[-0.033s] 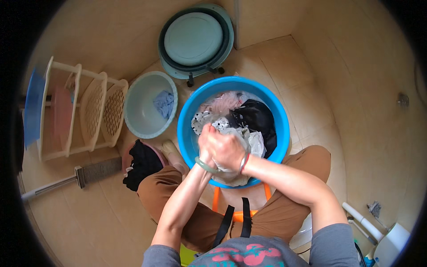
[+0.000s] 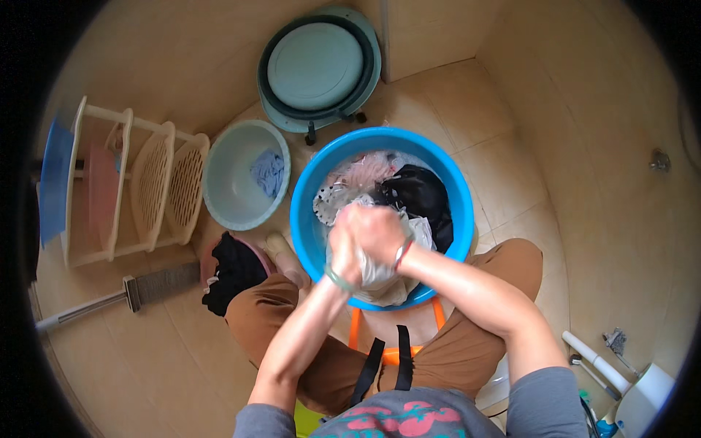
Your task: The person sits on a small stool and hand-washes clothes in a blue basin filled with soapy water. They scrub and wring out a dark garment and then a light-colored garment, transferring the dark item to a pink basin on the floor.
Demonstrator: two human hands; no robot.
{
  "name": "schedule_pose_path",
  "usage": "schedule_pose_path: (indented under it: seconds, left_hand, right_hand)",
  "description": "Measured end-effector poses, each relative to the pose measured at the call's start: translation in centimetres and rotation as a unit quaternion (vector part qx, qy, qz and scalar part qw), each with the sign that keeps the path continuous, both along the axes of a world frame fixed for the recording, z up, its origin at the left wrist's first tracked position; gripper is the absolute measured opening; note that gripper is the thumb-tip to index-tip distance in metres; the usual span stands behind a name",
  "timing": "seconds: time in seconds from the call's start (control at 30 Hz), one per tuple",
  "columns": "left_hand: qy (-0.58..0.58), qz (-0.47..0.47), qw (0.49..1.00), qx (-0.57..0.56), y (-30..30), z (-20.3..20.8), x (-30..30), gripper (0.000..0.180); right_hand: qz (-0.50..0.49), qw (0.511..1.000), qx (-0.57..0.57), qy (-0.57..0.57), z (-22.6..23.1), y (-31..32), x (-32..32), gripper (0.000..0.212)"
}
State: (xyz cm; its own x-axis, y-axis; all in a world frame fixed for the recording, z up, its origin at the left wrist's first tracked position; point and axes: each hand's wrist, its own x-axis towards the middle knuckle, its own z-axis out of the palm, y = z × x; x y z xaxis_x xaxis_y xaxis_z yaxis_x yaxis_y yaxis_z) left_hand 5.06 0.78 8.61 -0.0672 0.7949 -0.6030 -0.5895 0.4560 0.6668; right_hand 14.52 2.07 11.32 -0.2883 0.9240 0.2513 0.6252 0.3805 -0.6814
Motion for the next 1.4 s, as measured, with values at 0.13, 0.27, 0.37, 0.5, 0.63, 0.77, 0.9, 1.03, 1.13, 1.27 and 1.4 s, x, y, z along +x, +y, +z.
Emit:
schedule_pose_path:
  seconds: [0.13, 0.27, 0.37, 0.5, 0.63, 0.77, 0.9, 1.03, 1.13, 1.27, 1.4]
  left_hand:
    - [0.063, -0.021, 0.992, -0.110, -0.4, 0.7, 1.0, 0.024]
    - [0.016, -0.012, 0.997, -0.070, 1.4, -1.2, -1.8, 0.025]
    - [-0.069, -0.020, 0.994, -0.083, 1.4, -3.9, -4.4, 0.026]
    - [0.047, 0.011, 0.990, -0.134, -0.4, 2.8, 1.7, 0.031]
    - [0.088, -0.030, 0.989, -0.114, -0.1, 1.3, 0.6, 0.031]
    - [0.072, -0.107, 0.990, -0.058, 3.4, -0.9, -3.3, 0.038]
    - [-0.030, -0.054, 0.998, -0.020, 0.8, -3.7, -3.2, 0.035]
    - [-0.037, 0.020, 0.986, -0.164, 1.4, 4.0, 0.9, 0.033]
    - [-0.016, -0.007, 0.997, -0.070, 2.8, 4.4, -2.9, 0.041]
    - [0.091, -0.060, 0.993, 0.044, 4.5, 6.7, -4.4, 0.056]
    - [0.335, -0.197, 0.900, 0.198, 3.0, 5.5, -3.2, 0.077]
  right_hand:
    - [-0.122, 0.989, -0.061, -0.058, -2.5, 0.6, 0.7, 0.022]
    - [0.013, 0.989, 0.149, -0.019, 1.7, -1.1, -1.9, 0.014]
    - [0.017, 0.996, 0.027, 0.086, 3.1, -1.8, -2.8, 0.013]
    - [-0.116, 0.992, -0.036, -0.035, -2.7, 1.4, 1.1, 0.024]
    - [-0.137, 0.989, -0.046, -0.021, -1.6, 1.0, 0.1, 0.019]
    - [0.047, 0.993, 0.087, 0.071, 4.0, -2.8, -2.6, 0.013]
    - [0.005, 0.996, 0.061, 0.057, 1.8, -1.1, -2.1, 0.019]
    - [-0.146, 0.983, -0.105, -0.021, -1.5, 3.2, 2.7, 0.032]
    - [-0.133, 0.954, -0.178, 0.202, 0.6, 3.9, 3.4, 0.036]
    - [-0.081, 0.945, -0.200, 0.246, 1.9, 3.6, 4.0, 0.040]
    - [-0.025, 0.921, -0.246, 0.301, 3.8, 2.7, 3.1, 0.046]
